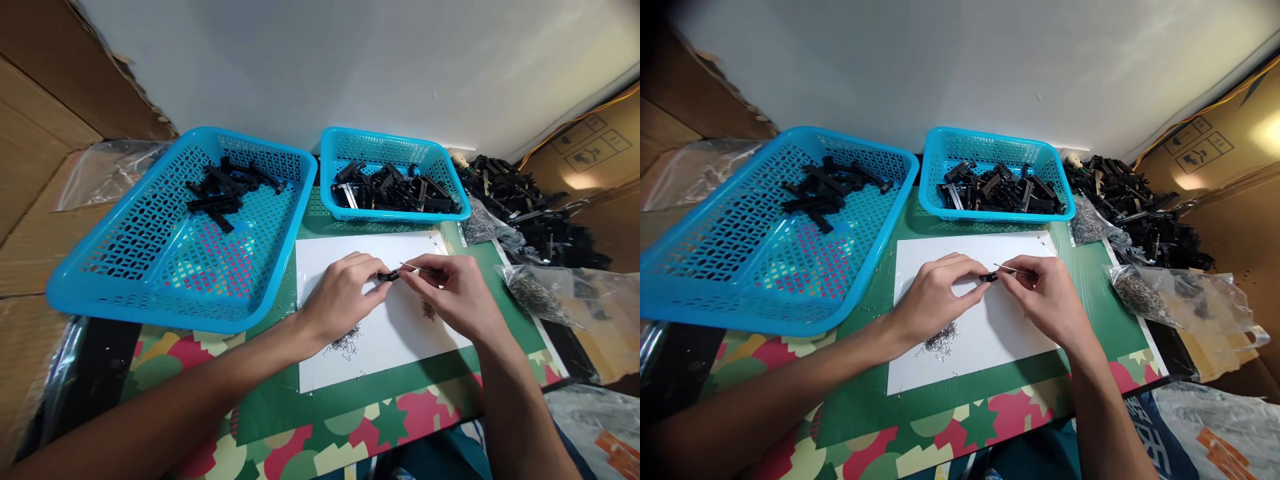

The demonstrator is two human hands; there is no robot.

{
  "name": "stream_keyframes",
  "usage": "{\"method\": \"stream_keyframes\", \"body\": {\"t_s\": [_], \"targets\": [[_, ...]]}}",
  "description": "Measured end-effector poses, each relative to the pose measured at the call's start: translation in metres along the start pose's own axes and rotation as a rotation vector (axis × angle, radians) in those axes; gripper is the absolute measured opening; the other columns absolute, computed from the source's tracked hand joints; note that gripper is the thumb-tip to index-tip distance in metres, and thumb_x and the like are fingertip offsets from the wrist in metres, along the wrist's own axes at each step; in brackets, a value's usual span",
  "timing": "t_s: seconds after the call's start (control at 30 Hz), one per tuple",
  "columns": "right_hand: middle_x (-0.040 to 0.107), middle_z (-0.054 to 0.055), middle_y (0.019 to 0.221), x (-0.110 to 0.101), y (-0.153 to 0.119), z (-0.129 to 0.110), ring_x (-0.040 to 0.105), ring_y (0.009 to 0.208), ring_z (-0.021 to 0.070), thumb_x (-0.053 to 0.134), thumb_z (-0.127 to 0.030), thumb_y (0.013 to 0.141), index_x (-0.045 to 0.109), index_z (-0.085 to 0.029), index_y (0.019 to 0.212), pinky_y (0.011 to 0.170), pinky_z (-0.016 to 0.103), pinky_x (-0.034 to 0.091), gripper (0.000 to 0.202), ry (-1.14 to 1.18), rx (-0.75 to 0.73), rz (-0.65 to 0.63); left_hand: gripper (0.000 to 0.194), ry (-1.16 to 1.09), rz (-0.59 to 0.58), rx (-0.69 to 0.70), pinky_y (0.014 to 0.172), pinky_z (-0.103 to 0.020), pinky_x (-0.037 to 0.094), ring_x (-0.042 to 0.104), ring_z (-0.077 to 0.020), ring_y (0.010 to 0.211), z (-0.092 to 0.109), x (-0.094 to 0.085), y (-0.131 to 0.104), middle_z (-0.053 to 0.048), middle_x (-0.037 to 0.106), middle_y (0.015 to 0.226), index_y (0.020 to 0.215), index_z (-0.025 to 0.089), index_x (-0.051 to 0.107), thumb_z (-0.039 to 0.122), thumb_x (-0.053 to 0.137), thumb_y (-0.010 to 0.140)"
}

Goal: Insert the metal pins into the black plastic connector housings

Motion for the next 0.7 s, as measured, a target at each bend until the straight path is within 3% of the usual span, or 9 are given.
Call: {"method": "stream_keyframes", "body": {"t_s": [0.17,0.33,0.43,0.53,0.7], "targets": [[0.052,-0.003,0.058,-0.006,0.005,-0.002,0.043,0.052,0.0115,0.068,-0.041,0.098,0.080,-0.017,0.098,0.050,0.026,0.032,0.026,-0.100,-0.032,0.042,0.016,-0.002,-0.001,0.011,0.084,-0.033,0.057,0.072,-0.0203,0.095,0.000,0.000,-0.001,-0.004,0.077,0.101,0.101,0.016,0.073,0.006,0.074,0.089],[0.046,-0.005,0.056,-0.003,0.013,-0.001,0.038,0.054,0.0127,0.072,-0.036,0.095,0.082,-0.019,0.099,0.054,0.028,0.031,0.020,-0.164,-0.074,-0.015,0.019,-0.014,-0.006,0.005,0.084,-0.033,0.057,0.073,-0.0206,0.096,-0.001,0.000,0.000,-0.004,0.077,0.101,0.103,0.017,0.073,0.005,0.074,0.088],[0.060,-0.001,0.062,-0.001,0.015,0.001,0.045,0.058,0.0146,0.073,-0.034,0.095,0.083,-0.021,0.097,0.057,0.029,0.036,0.017,-0.138,-0.090,-0.063,0.019,-0.026,-0.018,-0.004,0.084,-0.034,0.057,0.072,-0.0207,0.096,-0.002,0.000,0.000,-0.004,0.077,0.101,0.103,0.017,0.074,0.005,0.074,0.088],[0.075,0.004,0.081,0.004,0.017,-0.002,0.059,0.070,0.0174,0.071,-0.027,0.096,0.083,-0.022,0.093,0.065,0.030,0.043,0.013,-0.093,-0.133,-0.128,0.019,-0.032,-0.024,-0.016,0.085,-0.034,0.057,0.072,-0.0211,0.096,-0.003,0.001,-0.001,-0.004,0.077,0.100,0.102,0.016,0.074,0.005,0.074,0.087],[0.076,0.004,0.091,0.011,0.019,-0.007,0.064,0.079,0.0182,0.065,-0.020,0.099,0.078,-0.021,0.094,0.070,0.030,0.045,0.013,-0.142,-0.202,-0.151,0.019,-0.045,-0.028,-0.028,0.086,-0.034,0.056,0.071,-0.0215,0.098,-0.003,0.001,-0.001,-0.004,0.077,0.102,0.104,0.016,0.074,0.006,0.075,0.088]]}}
Point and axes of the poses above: each hand's wrist, its own y-axis towards the middle knuckle, its own x-axis out of the palm, z = x × y, the point moved 7 cm from there along y, towards the middle knuckle
